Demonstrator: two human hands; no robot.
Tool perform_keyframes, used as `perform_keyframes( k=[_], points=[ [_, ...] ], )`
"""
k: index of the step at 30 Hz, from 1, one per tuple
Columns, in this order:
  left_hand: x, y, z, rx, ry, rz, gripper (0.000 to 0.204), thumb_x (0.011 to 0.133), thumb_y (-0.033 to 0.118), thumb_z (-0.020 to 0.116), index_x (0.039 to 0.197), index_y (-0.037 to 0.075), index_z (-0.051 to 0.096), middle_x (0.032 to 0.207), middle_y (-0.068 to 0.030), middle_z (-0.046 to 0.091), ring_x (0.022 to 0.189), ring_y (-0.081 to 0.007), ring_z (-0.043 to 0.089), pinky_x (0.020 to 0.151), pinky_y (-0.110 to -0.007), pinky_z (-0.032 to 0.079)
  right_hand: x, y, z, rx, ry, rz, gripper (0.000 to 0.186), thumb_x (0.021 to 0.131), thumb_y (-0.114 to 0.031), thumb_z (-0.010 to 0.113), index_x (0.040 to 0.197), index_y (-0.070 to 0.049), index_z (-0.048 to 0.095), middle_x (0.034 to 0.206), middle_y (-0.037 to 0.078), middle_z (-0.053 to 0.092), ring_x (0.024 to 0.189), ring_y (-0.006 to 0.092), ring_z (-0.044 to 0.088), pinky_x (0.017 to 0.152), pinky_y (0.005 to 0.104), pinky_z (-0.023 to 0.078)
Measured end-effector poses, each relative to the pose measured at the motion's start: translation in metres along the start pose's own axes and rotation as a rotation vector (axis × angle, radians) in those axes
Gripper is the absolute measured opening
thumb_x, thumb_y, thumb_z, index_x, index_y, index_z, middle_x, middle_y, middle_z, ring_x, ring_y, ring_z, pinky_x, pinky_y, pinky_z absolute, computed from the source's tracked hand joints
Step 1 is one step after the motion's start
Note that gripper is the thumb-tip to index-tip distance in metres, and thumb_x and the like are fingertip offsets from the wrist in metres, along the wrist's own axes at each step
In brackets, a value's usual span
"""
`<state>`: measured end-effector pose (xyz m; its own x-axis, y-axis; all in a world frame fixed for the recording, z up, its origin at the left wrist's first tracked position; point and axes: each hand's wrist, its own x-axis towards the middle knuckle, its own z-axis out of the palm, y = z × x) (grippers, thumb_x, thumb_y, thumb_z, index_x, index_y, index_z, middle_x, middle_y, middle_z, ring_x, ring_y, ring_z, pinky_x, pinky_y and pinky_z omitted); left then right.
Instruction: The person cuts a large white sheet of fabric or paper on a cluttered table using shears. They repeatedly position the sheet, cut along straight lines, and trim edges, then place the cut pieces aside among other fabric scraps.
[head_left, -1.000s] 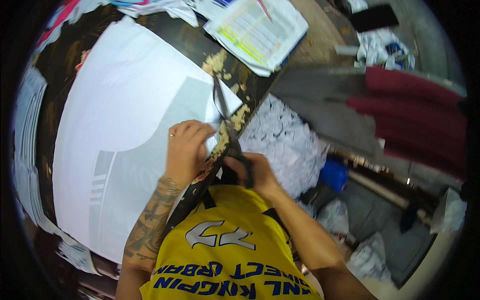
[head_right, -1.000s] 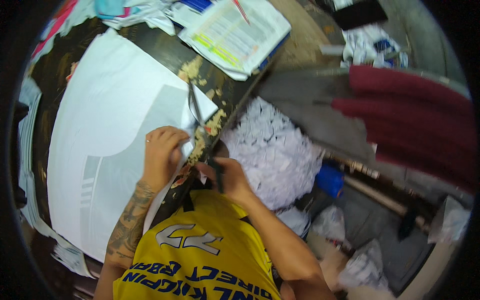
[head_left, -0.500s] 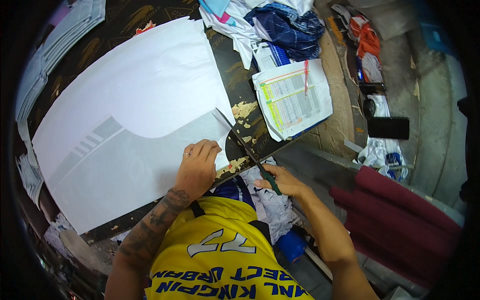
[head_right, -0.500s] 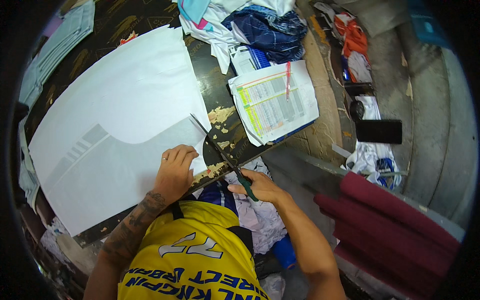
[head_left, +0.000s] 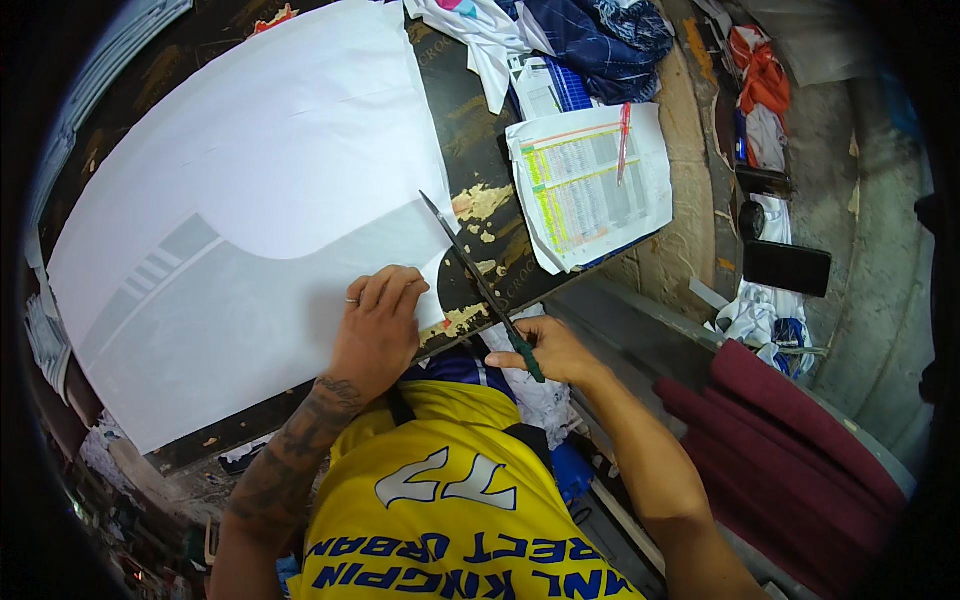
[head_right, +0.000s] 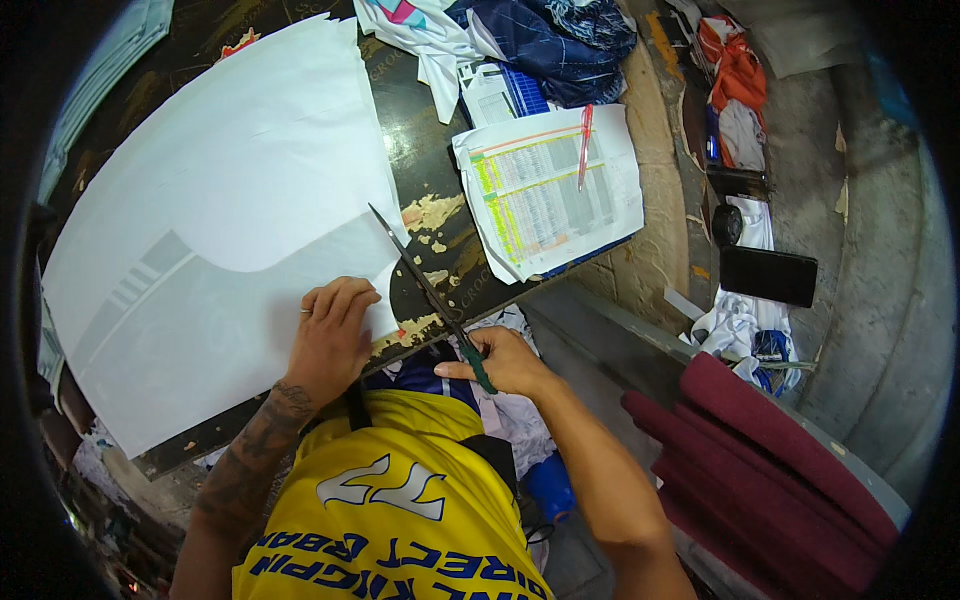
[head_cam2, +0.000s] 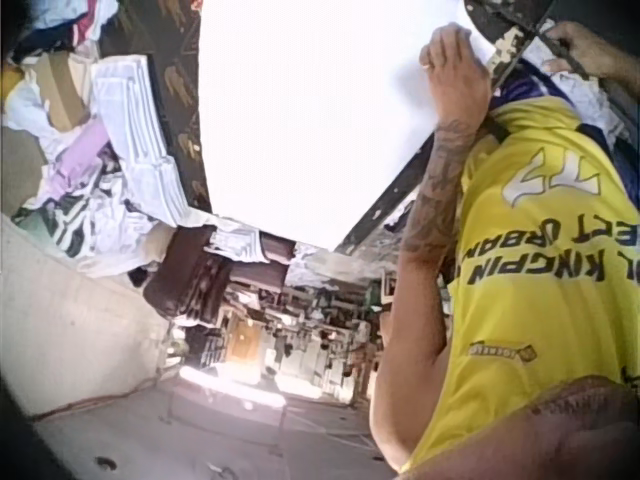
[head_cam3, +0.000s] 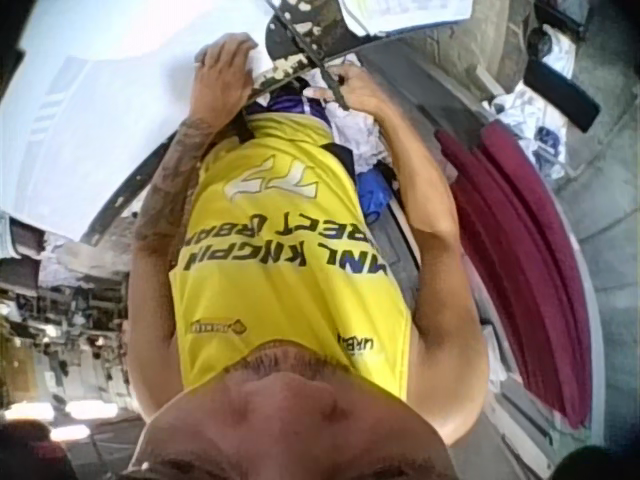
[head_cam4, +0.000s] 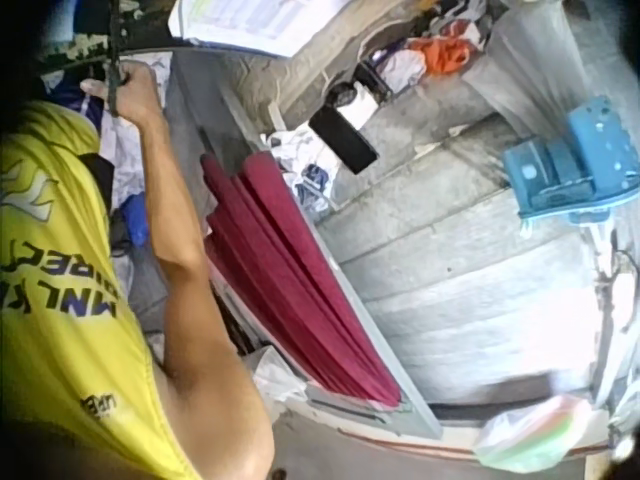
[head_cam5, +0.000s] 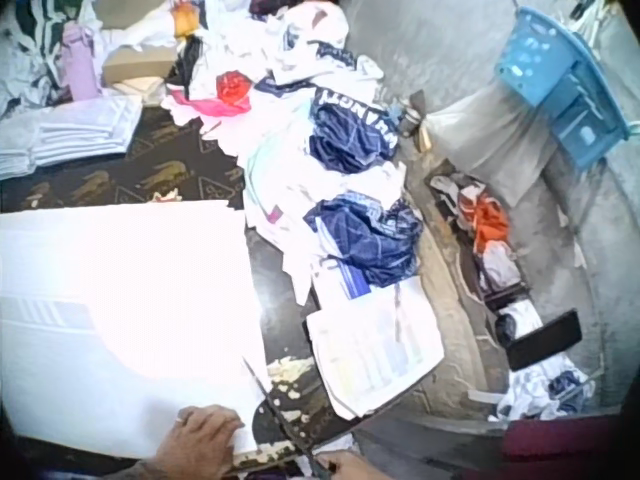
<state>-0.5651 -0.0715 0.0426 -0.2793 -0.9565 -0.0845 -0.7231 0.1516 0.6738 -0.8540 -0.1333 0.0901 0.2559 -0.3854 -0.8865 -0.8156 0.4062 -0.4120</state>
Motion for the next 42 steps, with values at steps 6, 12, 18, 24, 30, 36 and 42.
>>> perform_keyframes(
  k=[6, 12, 18, 24, 30, 36, 42],
  points=[
    [-0.001, 0.000, 0.001, 0.018, 0.009, -0.004, 0.054, 0.083, 0.006, 0.072, 0.134, 0.007, 0.058, 0.141, -0.0085, 0.055, 0.140, -0.0289, 0.049, 0.115, -0.049, 0.035, 0.007, -0.003, 0.009, 0.034, 0.089, -0.011, 0.068, 0.077, -0.058, 0.097, 0.062, -0.009, 0.053, 0.060, -0.003, 0.051, 0.059, 0.0112, 0.048, 0.054, 0.0333, 0.040],
    [0.006, 0.017, 0.007, -0.039, 0.125, -0.108, 0.052, 0.084, 0.008, 0.072, 0.134, 0.008, 0.059, 0.132, -0.0081, 0.058, 0.133, -0.0292, 0.051, 0.111, -0.049, 0.034, -0.003, -0.019, -0.028, 0.016, -0.091, 0.018, 0.052, 0.090, -0.052, 0.089, 0.074, -0.009, 0.065, 0.064, -0.002, 0.057, 0.060, 0.0082, 0.057, 0.056, 0.0286, 0.045],
    [0.026, 0.058, 0.045, -0.052, 0.413, -0.361, 0.056, 0.088, 0.016, 0.074, 0.140, 0.005, 0.059, 0.137, -0.0100, 0.057, 0.135, -0.0292, 0.049, 0.111, -0.051, 0.033, -0.011, -0.059, -0.173, -0.612, -0.361, 0.140, 0.053, 0.093, -0.056, 0.084, 0.086, -0.007, 0.068, 0.079, 0.002, 0.065, 0.080, 0.0162, 0.062, 0.075, 0.0370, 0.051],
    [0.028, 0.062, 0.080, 0.282, 0.435, -0.444, 0.063, 0.094, 0.042, 0.065, 0.146, 0.007, 0.060, 0.151, -0.0054, 0.056, 0.143, -0.0213, 0.047, 0.118, -0.049, 0.032, 0.095, -0.157, -0.215, -0.943, -0.507, -0.244, 0.063, 0.092, -0.066, 0.079, 0.101, -0.005, 0.066, 0.090, 0.011, 0.065, 0.092, 0.0230, 0.063, 0.085, 0.0415, 0.051],
    [0.029, 0.064, 0.087, 0.300, 0.437, -0.473, 0.062, 0.092, 0.042, 0.066, 0.145, 0.010, 0.061, 0.147, -0.0038, 0.058, 0.141, -0.0196, 0.049, 0.117, -0.050, 0.034, 0.124, -0.205, -0.209, -1.150, -0.595, -0.346, 0.066, 0.089, -0.066, 0.082, 0.102, -0.002, 0.069, 0.101, 0.017, 0.069, 0.099, 0.0342, 0.068, 0.088, 0.0434, 0.053],
    [0.029, 0.065, 0.086, 0.299, 0.465, -0.465, 0.061, 0.091, 0.042, 0.066, 0.142, 0.009, 0.063, 0.144, -0.0053, 0.060, 0.139, -0.0208, 0.050, 0.118, -0.051, 0.033, 0.125, -0.206, -0.204, -1.173, -0.620, -0.397, 0.066, 0.087, -0.064, 0.085, 0.101, -0.002, 0.068, 0.095, 0.013, 0.066, 0.090, 0.0281, 0.067, 0.081, 0.0422, 0.053],
    [0.028, 0.065, 0.086, 0.307, 0.452, -0.476, 0.060, 0.092, 0.043, 0.066, 0.142, 0.011, 0.064, 0.146, -0.0017, 0.060, 0.140, -0.0182, 0.050, 0.117, -0.049, 0.036, 0.125, -0.195, -0.208, -1.078, -0.608, -0.365, 0.050, 0.086, -0.044, 0.094, 0.098, -0.003, 0.069, 0.079, 0.003, 0.054, 0.069, 0.0130, 0.053, 0.063, 0.0332, 0.044]
  ],
)
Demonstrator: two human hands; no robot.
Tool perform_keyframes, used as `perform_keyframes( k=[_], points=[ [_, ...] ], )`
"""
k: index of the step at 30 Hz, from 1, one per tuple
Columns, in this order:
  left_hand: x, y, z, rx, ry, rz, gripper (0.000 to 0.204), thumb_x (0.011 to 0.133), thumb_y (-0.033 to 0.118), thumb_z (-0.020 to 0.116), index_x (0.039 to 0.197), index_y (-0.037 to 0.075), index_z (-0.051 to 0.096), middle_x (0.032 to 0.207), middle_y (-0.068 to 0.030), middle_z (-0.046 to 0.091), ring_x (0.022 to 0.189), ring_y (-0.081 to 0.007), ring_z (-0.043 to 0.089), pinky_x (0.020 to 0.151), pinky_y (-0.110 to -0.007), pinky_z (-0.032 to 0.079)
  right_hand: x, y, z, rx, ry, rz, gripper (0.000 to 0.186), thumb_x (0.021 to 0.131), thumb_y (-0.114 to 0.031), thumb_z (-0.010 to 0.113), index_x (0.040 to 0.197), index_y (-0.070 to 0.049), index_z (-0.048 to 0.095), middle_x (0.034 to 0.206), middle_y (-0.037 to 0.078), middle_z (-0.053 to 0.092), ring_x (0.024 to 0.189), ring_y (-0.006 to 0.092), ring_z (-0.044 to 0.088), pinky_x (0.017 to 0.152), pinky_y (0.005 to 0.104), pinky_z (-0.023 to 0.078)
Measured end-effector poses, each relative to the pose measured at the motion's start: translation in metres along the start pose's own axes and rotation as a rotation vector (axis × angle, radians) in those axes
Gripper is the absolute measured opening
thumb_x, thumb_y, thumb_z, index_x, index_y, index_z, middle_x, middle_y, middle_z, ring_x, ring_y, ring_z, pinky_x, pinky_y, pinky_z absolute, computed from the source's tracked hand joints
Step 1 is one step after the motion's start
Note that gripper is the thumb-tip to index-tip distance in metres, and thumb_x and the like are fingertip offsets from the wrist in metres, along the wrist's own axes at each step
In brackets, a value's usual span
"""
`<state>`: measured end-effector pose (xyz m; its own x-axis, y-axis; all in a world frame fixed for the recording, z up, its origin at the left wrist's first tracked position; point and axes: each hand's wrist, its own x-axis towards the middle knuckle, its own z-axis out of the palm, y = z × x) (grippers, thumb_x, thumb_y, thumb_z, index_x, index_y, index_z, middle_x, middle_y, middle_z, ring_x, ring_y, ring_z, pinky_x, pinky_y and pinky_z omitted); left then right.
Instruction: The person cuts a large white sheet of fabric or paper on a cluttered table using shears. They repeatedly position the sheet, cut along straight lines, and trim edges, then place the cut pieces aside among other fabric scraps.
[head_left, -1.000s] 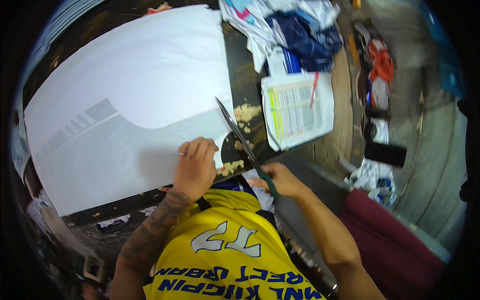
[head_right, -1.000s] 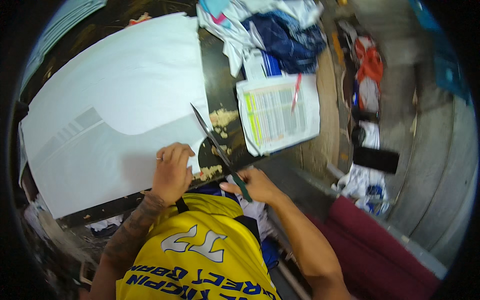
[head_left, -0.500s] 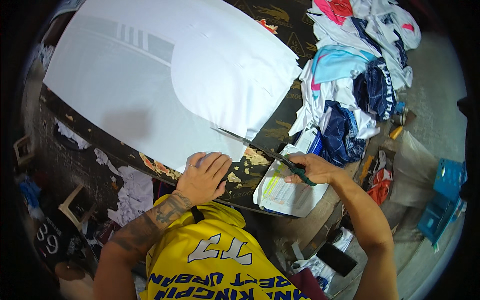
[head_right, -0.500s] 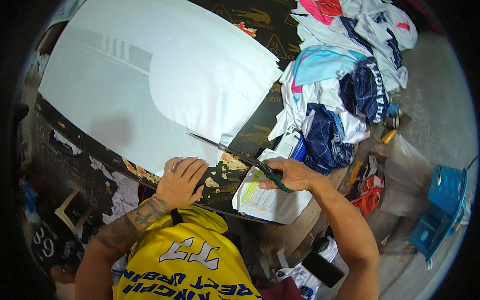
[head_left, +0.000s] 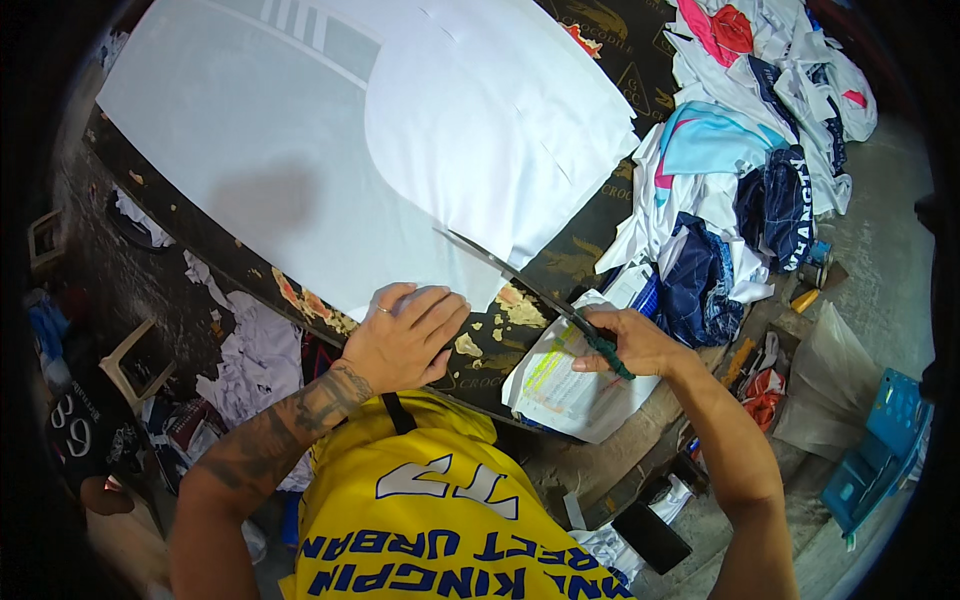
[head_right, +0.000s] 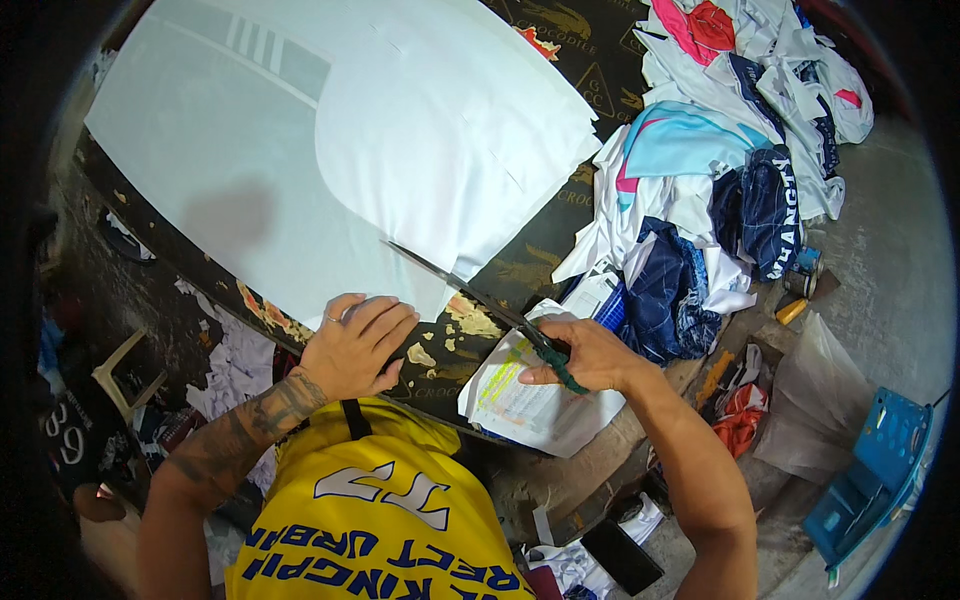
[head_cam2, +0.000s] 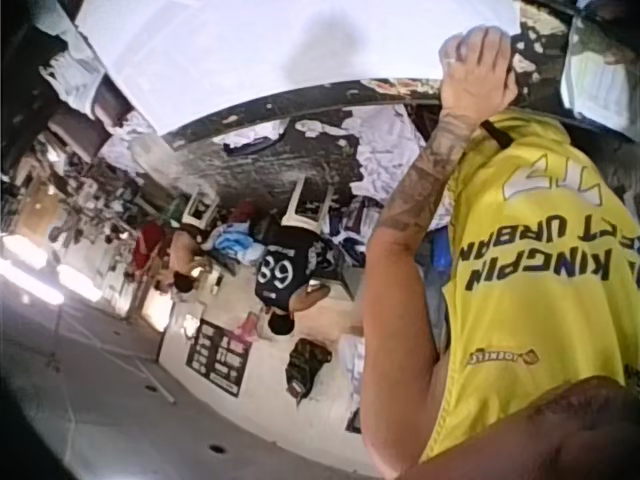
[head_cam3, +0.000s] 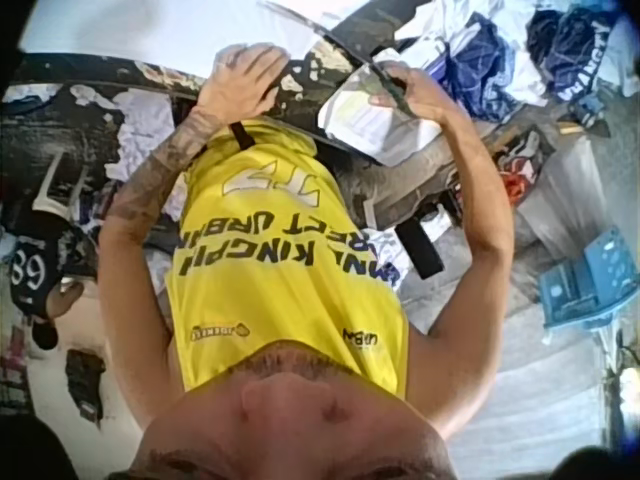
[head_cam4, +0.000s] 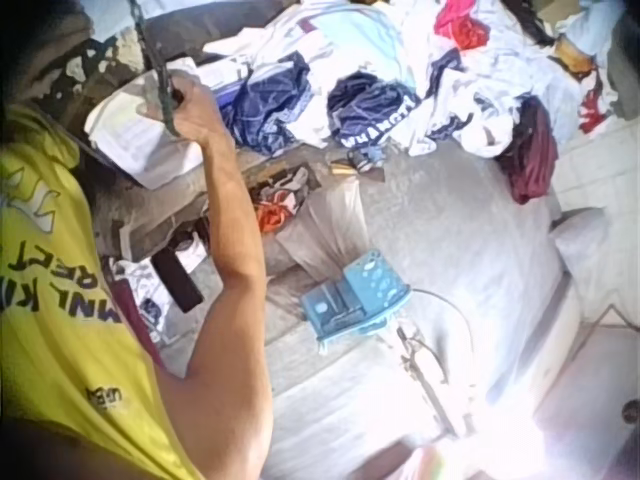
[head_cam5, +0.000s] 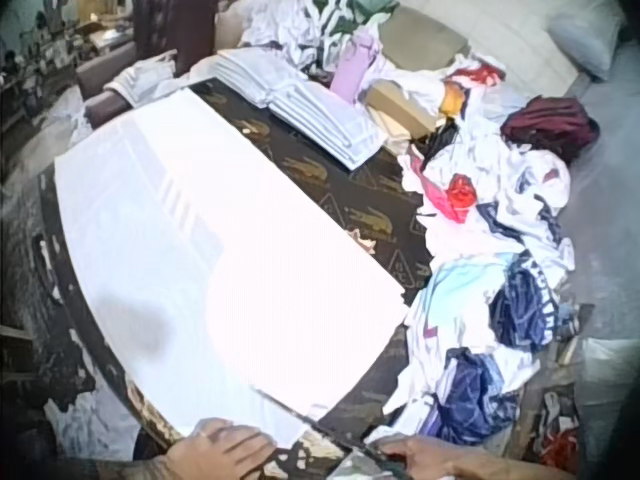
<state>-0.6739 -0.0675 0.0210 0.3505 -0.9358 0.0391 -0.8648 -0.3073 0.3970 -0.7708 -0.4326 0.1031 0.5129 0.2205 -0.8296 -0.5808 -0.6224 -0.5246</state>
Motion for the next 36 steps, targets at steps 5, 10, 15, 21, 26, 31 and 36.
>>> perform_keyframes(
  k=[5, 10, 15, 21, 26, 31, 36],
  points=[
    [0.000, 0.000, 0.001, 0.000, -0.011, -0.003, 0.060, 0.092, 0.043, 0.065, 0.143, 0.012, 0.064, 0.147, -0.0018, 0.059, 0.140, -0.0183, 0.049, 0.117, -0.049, 0.036, 0.000, -0.001, 0.003, -0.057, 0.040, 0.059, 0.062, 0.081, -0.057, 0.094, 0.091, -0.003, 0.066, 0.069, 0.004, 0.052, 0.067, 0.0187, 0.053, 0.064, 0.0383, 0.045],
    [0.000, -0.001, 0.001, -0.001, 0.005, 0.006, 0.059, 0.093, 0.043, 0.066, 0.143, 0.012, 0.065, 0.148, -0.0019, 0.059, 0.140, -0.0184, 0.049, 0.118, -0.049, 0.036, -0.006, -0.015, 0.004, 0.030, 0.008, 0.102, 0.063, 0.085, -0.060, 0.090, 0.090, -0.002, 0.064, 0.070, 0.006, 0.053, 0.068, 0.0212, 0.052, 0.066, 0.0385, 0.045],
    [-0.001, -0.002, -0.001, -0.011, 0.000, 0.007, 0.058, 0.094, 0.043, 0.065, 0.143, 0.012, 0.065, 0.149, -0.0014, 0.059, 0.141, -0.0185, 0.049, 0.118, -0.048, 0.036, 0.020, -0.029, 0.007, 0.027, 0.029, -0.033, 0.065, 0.087, -0.062, 0.086, 0.087, -0.003, 0.059, 0.069, 0.007, 0.051, 0.068, 0.0214, 0.052, 0.065, 0.0387, 0.044],
    [-0.001, -0.002, 0.001, -0.037, 0.014, 0.009, 0.058, 0.093, 0.041, 0.065, 0.143, 0.011, 0.065, 0.147, -0.0017, 0.059, 0.141, -0.0190, 0.049, 0.118, -0.048, 0.035, 0.037, -0.037, 0.002, -0.046, 0.038, -0.020, 0.067, 0.087, -0.064, 0.086, 0.084, -0.003, 0.057, 0.066, 0.006, 0.049, 0.067, 0.0185, 0.049, 0.063, 0.0379, 0.041],
    [-0.001, -0.004, 0.003, -0.038, 0.048, 0.020, 0.060, 0.090, 0.040, 0.067, 0.142, 0.010, 0.064, 0.145, -0.0041, 0.060, 0.139, -0.0204, 0.050, 0.118, -0.050, 0.034, 0.032, -0.040, 0.002, -0.044, 0.005, 0.048, 0.050, 0.086, -0.046, 0.093, 0.096, -0.005, 0.065, 0.072, -0.002, 0.046, 0.071, 0.0114, 0.045, 0.063, 0.0319, 0.040],
    [-0.002, -0.005, 0.004, -0.070, 0.057, 0.017, 0.059, 0.091, 0.040, 0.067, 0.142, 0.010, 0.064, 0.145, -0.0039, 0.060, 0.140, -0.0200, 0.050, 0.118, -0.049, 0.034, 0.037, -0.041, 0.006, -0.081, 0.066, 0.035, 0.064, 0.082, -0.062, 0.091, 0.083, -0.004, 0.063, 0.064, 0.003, 0.050, 0.063, 0.0161, 0.048, 0.061, 0.0360, 0.041],
    [-0.001, -0.003, 0.005, -0.070, 0.039, 0.012, 0.059, 0.091, 0.041, 0.067, 0.142, 0.010, 0.064, 0.145, -0.0040, 0.060, 0.140, -0.0199, 0.049, 0.117, -0.049, 0.033, 0.040, -0.051, 0.006, -0.131, 0.058, 0.122, 0.066, 0.078, -0.062, 0.093, 0.080, -0.002, 0.066, 0.063, 0.004, 0.054, 0.063, 0.0168, 0.052, 0.061, 0.0367, 0.043]
  ],
)
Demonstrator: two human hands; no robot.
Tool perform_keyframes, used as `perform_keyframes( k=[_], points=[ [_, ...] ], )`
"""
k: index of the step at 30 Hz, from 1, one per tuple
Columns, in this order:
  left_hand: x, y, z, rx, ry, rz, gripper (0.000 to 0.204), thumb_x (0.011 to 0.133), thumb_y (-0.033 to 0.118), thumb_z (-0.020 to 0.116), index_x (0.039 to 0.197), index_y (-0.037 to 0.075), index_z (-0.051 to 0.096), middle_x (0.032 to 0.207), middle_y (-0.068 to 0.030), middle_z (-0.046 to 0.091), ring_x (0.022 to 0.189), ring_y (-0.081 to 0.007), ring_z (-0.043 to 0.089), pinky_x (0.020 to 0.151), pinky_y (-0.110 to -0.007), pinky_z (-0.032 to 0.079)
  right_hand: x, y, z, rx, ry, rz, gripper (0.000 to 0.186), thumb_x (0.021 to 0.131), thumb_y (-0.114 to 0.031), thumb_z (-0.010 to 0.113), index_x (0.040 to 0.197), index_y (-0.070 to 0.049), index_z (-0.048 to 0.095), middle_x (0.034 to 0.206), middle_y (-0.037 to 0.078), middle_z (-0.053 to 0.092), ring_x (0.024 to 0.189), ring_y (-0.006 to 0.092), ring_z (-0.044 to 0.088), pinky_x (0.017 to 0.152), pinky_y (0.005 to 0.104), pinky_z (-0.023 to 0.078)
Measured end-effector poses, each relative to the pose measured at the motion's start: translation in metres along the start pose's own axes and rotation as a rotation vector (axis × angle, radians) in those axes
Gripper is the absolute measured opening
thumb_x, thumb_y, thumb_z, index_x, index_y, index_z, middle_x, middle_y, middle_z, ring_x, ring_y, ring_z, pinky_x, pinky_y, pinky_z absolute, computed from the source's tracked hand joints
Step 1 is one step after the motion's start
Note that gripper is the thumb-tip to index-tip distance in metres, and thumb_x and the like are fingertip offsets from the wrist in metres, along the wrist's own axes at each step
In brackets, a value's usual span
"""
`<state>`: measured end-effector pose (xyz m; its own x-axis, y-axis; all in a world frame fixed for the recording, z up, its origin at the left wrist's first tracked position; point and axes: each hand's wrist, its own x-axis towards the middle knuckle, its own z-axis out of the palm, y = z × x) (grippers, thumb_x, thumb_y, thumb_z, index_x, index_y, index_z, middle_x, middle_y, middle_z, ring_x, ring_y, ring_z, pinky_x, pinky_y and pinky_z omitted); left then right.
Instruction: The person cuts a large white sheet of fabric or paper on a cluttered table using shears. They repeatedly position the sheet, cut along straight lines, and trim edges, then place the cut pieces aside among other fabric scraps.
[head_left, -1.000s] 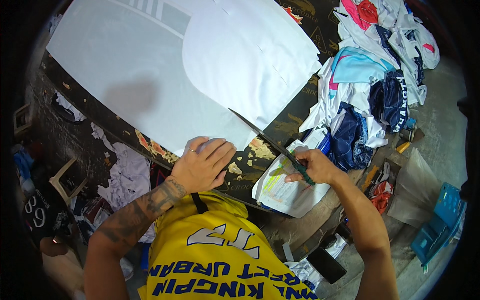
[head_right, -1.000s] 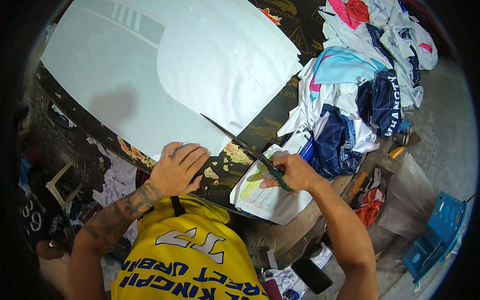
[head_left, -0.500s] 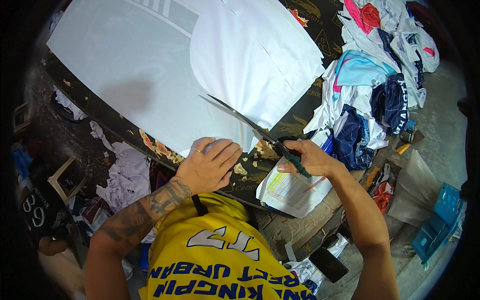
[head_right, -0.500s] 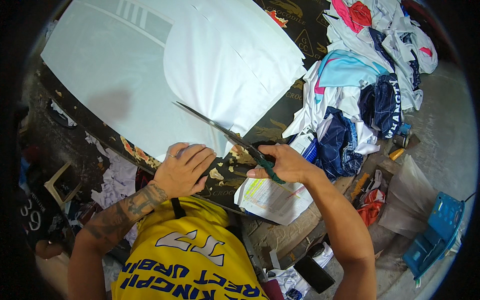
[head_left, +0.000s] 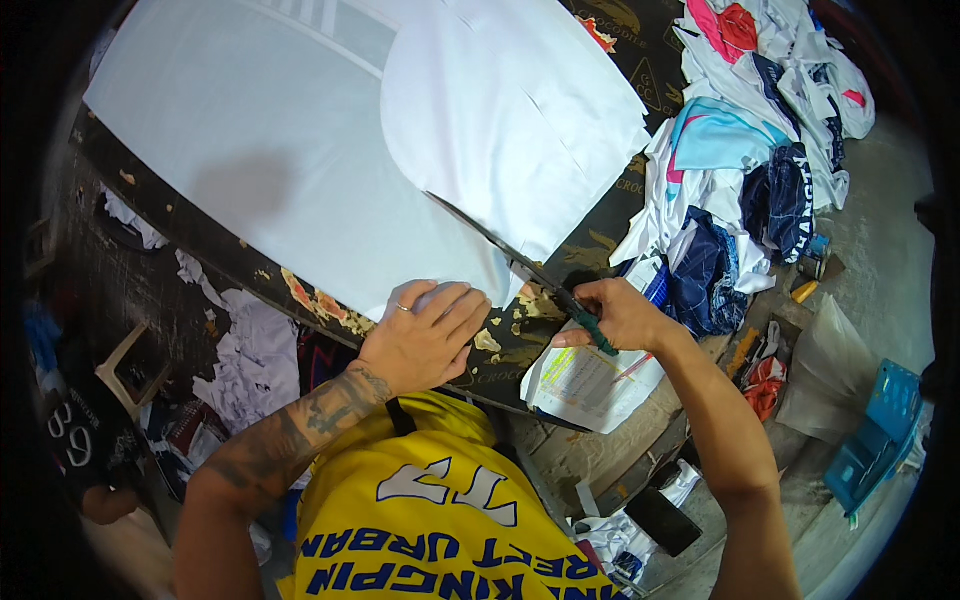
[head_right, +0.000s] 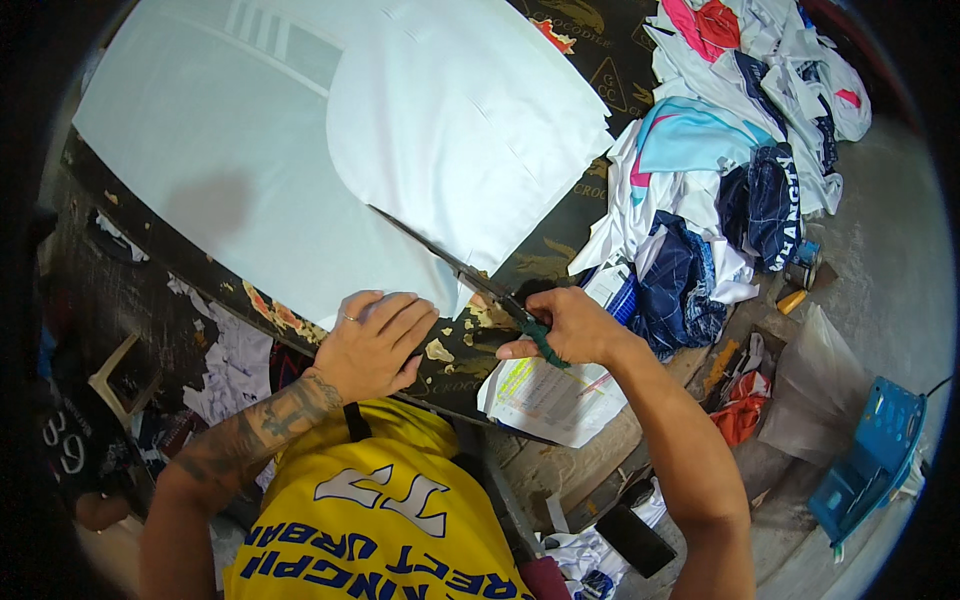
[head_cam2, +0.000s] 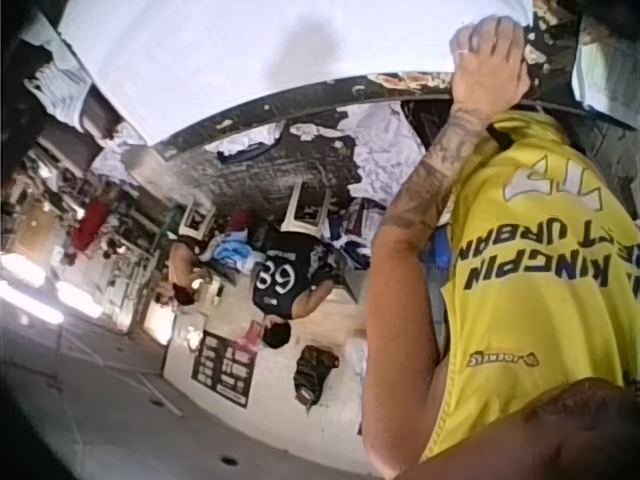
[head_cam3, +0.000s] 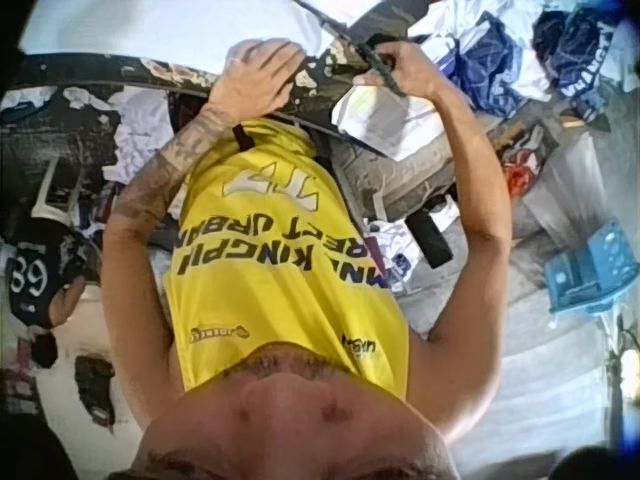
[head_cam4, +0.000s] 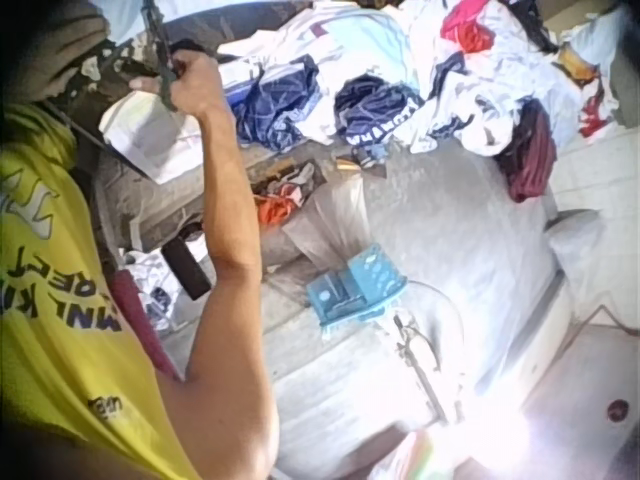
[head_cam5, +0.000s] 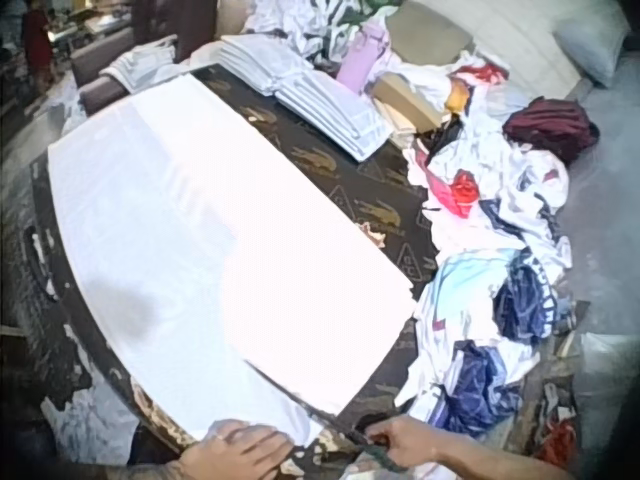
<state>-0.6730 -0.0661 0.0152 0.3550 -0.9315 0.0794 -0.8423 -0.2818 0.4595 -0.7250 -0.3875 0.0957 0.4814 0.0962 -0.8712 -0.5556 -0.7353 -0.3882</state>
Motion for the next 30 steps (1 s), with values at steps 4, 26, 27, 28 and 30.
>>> perform_keyframes(
  k=[4, 26, 27, 28, 30],
  points=[
    [-0.001, -0.001, 0.000, -0.017, -0.001, 0.002, 0.058, 0.093, 0.040, 0.067, 0.142, 0.010, 0.063, 0.145, -0.0040, 0.060, 0.141, -0.0203, 0.049, 0.117, -0.049, 0.033, 0.002, -0.018, 0.007, 0.022, 0.052, 0.013, 0.071, 0.074, -0.068, 0.093, 0.081, -0.001, 0.070, 0.064, 0.008, 0.060, 0.062, 0.0219, 0.056, 0.062, 0.0386, 0.046],
    [-0.038, -0.179, -0.130, -0.592, -0.362, 0.082, 0.019, 0.081, -0.002, 0.067, 0.100, 0.003, 0.068, 0.125, -0.0094, 0.066, 0.137, -0.0320, 0.056, 0.112, -0.051, 0.046, 0.032, -0.182, 0.099, 0.545, 0.311, 0.222, 0.076, 0.076, -0.069, 0.090, 0.092, 0.003, 0.074, 0.079, 0.020, 0.071, 0.075, 0.0339, 0.070, 0.075, 0.0431, 0.055],
    [-0.036, -0.185, -0.128, -0.614, -0.388, 0.097, 0.018, 0.081, -0.002, 0.067, 0.099, 0.004, 0.068, 0.126, -0.0092, 0.066, 0.137, -0.0320, 0.055, 0.112, -0.051, 0.047, 0.039, -0.191, 0.102, 0.574, 0.338, 0.242, 0.075, 0.076, -0.068, 0.091, 0.091, 0.003, 0.073, 0.079, 0.020, 0.071, 0.073, 0.0333, 0.069, 0.073, 0.0420, 0.055],
    [-0.035, -0.189, -0.127, -0.620, -0.416, 0.128, 0.018, 0.081, -0.002, 0.068, 0.098, 0.004, 0.069, 0.126, -0.0089, 0.066, 0.138, -0.0320, 0.055, 0.112, -0.051, 0.047, 0.041, -0.200, 0.105, 0.615, 0.334, 0.271, 0.076, 0.076, -0.068, 0.091, 0.090, 0.004, 0.072, 0.077, 0.019, 0.069, 0.072, 0.0330, 0.067, 0.072, 0.0424, 0.054],
    [-0.031, -0.195, -0.127, -0.683, -0.470, 0.143, 0.021, 0.081, -0.003, 0.068, 0.100, 0.004, 0.069, 0.129, -0.0093, 0.065, 0.139, -0.0323, 0.054, 0.113, -0.051, 0.047, 0.047, -0.216, 0.108, 0.687, 0.302, 0.343, 0.076, 0.076, -0.068, 0.092, 0.089, 0.004, 0.070, 0.074, 0.018, 0.067, 0.068, 0.0323, 0.064, 0.070, 0.0434, 0.053]
  ],
)
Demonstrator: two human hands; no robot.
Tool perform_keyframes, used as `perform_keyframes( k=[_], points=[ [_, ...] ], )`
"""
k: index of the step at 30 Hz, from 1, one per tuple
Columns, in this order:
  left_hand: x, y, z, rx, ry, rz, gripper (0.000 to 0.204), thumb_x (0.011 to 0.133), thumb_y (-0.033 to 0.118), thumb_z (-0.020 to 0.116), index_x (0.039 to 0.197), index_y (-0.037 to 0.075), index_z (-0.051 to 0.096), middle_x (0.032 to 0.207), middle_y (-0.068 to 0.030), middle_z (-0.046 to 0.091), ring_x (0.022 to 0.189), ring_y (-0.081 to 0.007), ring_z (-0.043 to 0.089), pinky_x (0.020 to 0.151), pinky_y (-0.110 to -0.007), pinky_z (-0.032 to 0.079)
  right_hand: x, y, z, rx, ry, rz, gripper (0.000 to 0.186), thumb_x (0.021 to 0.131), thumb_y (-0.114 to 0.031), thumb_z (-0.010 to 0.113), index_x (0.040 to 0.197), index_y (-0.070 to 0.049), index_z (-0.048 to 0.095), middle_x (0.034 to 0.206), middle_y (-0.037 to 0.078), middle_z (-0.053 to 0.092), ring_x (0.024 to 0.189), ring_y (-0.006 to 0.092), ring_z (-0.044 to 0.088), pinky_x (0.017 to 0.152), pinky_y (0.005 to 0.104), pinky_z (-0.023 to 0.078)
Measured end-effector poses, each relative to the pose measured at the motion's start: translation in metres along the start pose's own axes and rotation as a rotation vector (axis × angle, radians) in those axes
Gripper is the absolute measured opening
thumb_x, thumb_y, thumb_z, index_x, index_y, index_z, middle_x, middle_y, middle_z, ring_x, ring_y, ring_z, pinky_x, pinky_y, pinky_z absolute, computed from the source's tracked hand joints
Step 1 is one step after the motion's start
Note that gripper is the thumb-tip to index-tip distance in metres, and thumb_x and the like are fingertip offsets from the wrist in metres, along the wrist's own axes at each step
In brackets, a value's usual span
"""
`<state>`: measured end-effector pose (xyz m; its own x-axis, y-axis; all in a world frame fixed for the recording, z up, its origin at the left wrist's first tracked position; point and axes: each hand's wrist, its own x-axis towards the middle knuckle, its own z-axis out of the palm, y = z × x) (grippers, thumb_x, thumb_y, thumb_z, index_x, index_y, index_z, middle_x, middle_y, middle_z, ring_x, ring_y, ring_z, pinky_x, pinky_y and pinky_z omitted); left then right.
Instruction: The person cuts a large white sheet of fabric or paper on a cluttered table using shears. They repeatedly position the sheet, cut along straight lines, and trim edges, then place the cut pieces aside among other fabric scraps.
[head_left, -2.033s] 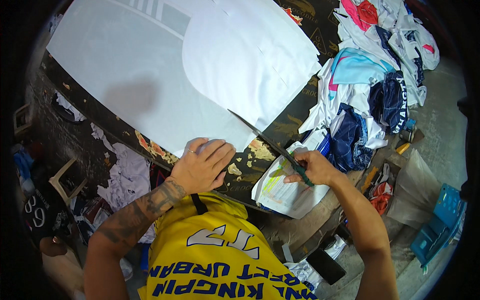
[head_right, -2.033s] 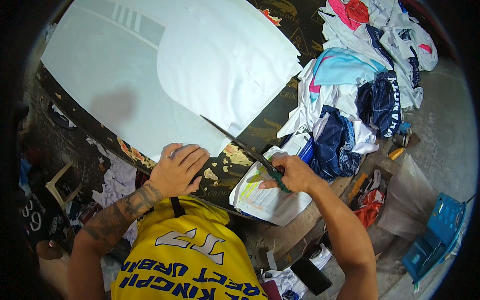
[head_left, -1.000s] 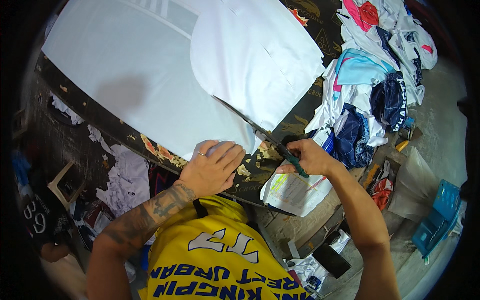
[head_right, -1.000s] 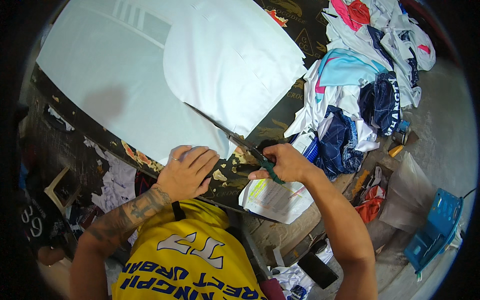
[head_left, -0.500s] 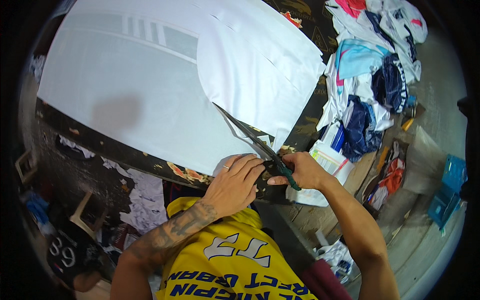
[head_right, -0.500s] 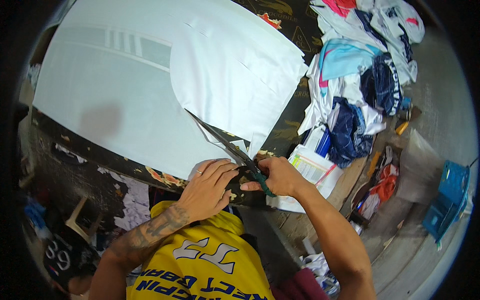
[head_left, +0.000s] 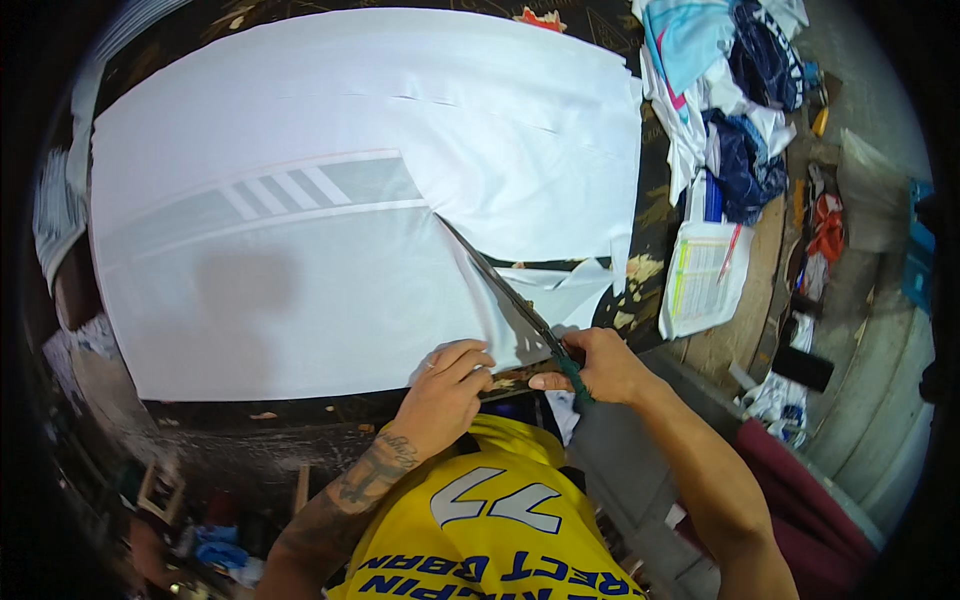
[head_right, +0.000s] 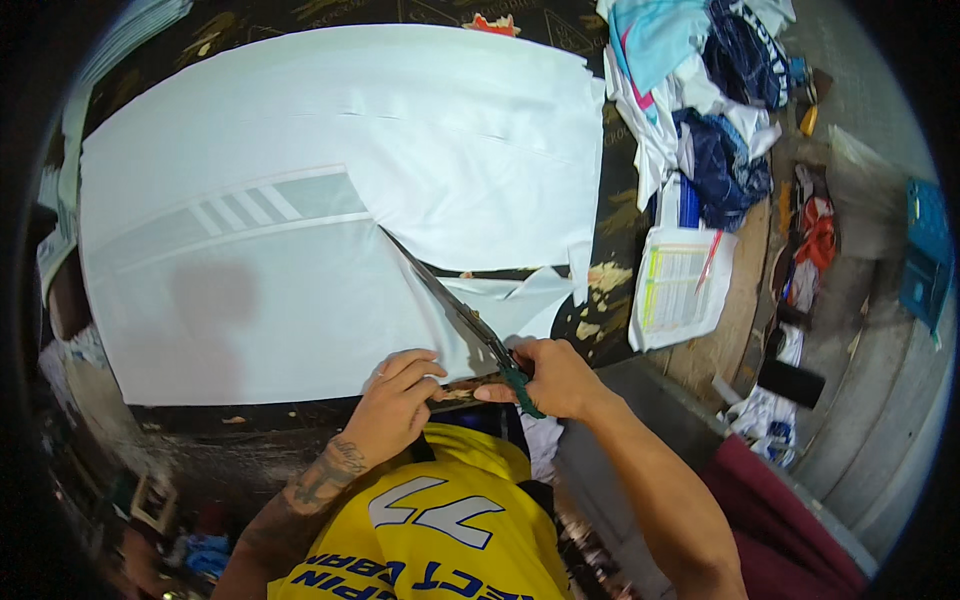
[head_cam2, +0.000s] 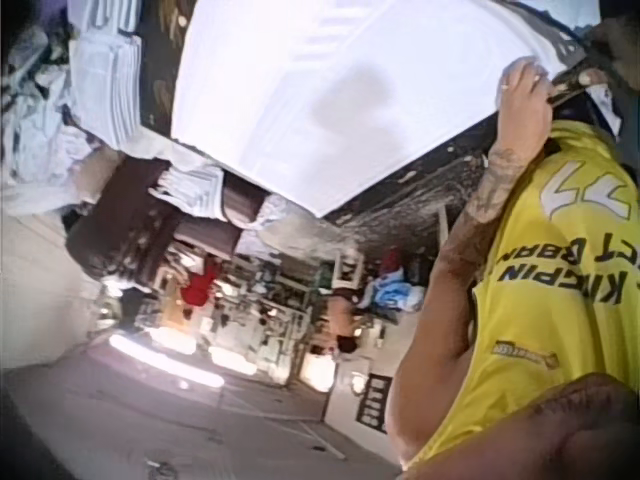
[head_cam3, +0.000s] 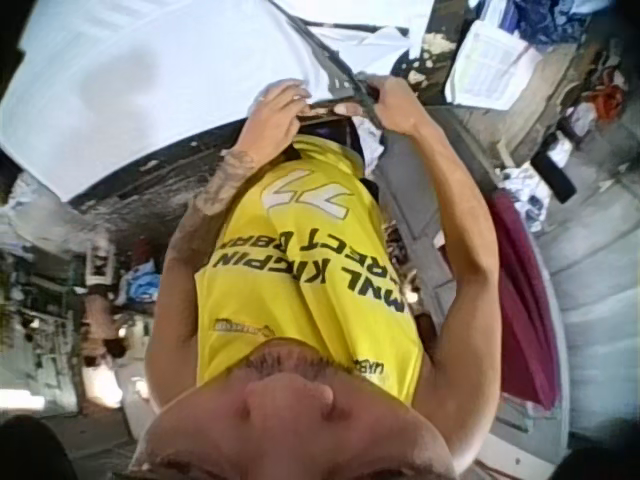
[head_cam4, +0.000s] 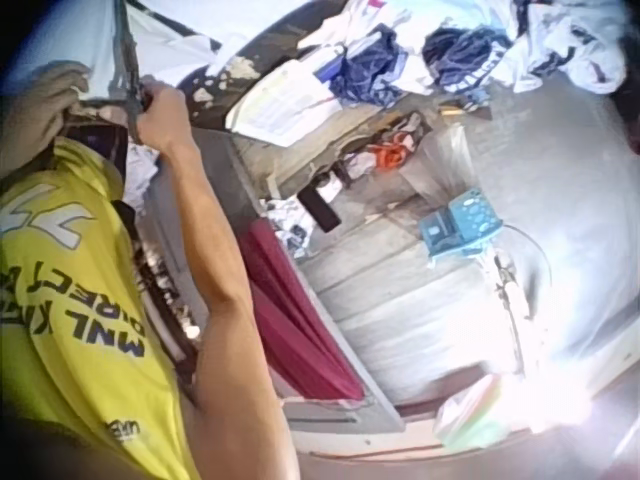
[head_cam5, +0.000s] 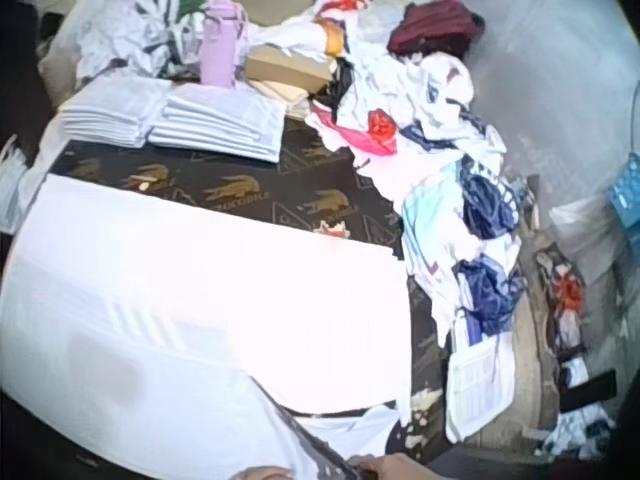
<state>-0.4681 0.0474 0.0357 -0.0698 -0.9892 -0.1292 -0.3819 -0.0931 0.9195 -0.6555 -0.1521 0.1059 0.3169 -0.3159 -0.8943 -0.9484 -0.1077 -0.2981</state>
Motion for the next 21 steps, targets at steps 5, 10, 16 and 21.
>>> perform_keyframes(
  k=[5, 10, 16, 21],
  points=[
    [0.002, -0.004, -0.014, -0.040, -0.077, 0.030, 0.019, 0.081, -0.001, 0.070, 0.100, 0.005, 0.068, 0.133, -0.0130, 0.063, 0.140, -0.0342, 0.052, 0.114, -0.050, 0.048, 0.011, -0.040, 0.020, 0.020, 0.054, 0.013, 0.072, 0.079, -0.064, 0.092, 0.102, 0.001, 0.074, 0.076, 0.010, 0.068, 0.073, 0.0186, 0.065, 0.071, 0.0371, 0.054],
    [0.004, -0.014, -0.020, -0.051, -0.219, 0.016, 0.023, 0.095, 0.009, 0.064, 0.116, 0.003, 0.071, 0.139, -0.0150, 0.060, 0.140, -0.0340, 0.052, 0.117, -0.049, 0.045, 0.014, -0.074, 0.027, 0.396, 0.075, 0.036, 0.071, 0.076, -0.064, 0.093, 0.091, 0.002, 0.072, 0.075, 0.009, 0.070, 0.071, 0.0187, 0.065, 0.070, 0.0360, 0.055],
    [0.001, -0.017, -0.016, -0.117, -0.261, -0.026, 0.027, 0.094, 0.009, 0.060, 0.118, 0.002, 0.069, 0.133, -0.0194, 0.062, 0.128, -0.0389, 0.058, 0.112, -0.050, 0.046, 0.034, -0.087, 0.041, 0.433, 0.086, 0.007, 0.059, 0.080, -0.054, 0.096, 0.085, 0.000, 0.071, 0.072, 0.004, 0.065, 0.069, 0.0122, 0.060, 0.061, 0.0315, 0.051],
    [0.018, 0.000, -0.043, -0.130, -0.066, -0.110, 0.022, 0.089, 0.007, 0.067, 0.111, 0.004, 0.070, 0.117, -0.0179, 0.066, 0.113, -0.0400, 0.064, 0.101, -0.053, 0.050, 0.022, -0.089, 0.006, 0.619, -0.118, 0.004, 0.067, 0.083, -0.062, 0.090, 0.087, 0.002, 0.073, 0.073, 0.004, 0.065, 0.069, 0.0136, 0.057, 0.063, 0.0335, 0.049]
  ],
)
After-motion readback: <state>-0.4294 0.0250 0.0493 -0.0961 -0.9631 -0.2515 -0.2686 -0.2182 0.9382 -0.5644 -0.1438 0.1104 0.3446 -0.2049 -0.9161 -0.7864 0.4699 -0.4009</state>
